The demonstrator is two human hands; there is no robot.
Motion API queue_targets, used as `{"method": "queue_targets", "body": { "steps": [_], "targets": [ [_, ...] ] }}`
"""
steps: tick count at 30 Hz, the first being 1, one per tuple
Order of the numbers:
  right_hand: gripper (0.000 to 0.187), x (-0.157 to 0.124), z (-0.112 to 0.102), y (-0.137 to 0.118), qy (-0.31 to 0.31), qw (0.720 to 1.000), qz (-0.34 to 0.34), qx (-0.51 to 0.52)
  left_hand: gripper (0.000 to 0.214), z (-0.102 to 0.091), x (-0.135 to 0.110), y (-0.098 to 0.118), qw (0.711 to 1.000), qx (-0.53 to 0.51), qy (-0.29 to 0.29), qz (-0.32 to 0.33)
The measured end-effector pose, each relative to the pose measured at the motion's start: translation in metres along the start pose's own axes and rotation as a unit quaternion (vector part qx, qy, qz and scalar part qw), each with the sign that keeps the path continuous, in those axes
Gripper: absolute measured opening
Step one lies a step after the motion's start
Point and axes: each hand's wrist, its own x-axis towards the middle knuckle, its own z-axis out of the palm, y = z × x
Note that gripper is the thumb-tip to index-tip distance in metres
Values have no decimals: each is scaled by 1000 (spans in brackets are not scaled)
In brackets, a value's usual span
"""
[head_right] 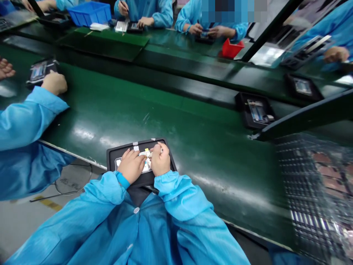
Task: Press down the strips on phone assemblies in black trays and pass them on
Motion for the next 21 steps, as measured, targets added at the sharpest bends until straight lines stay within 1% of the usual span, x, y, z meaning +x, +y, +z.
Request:
{"method": "queue_targets", "body": {
  "steps": [5, 13, 17, 21],
  "targets": [
    [35, -2, -1, 2, -2, 1000, -12, 2, 18, 1, 0, 0, 1000, 0, 8, 4],
    [31, -2, -3, 6, -18, 996, -71, -54, 18, -1, 0, 2, 1000, 2, 0, 4],
    [27, -2, -3, 9, -11, 995, -86, -49, 19, -1, 0, 4, 1000, 3, 0, 3],
    [26, -1, -2, 12, -20, 995, -89, -43, 17, -1, -1, 5, 1000, 7, 6, 4]
  ]
}}
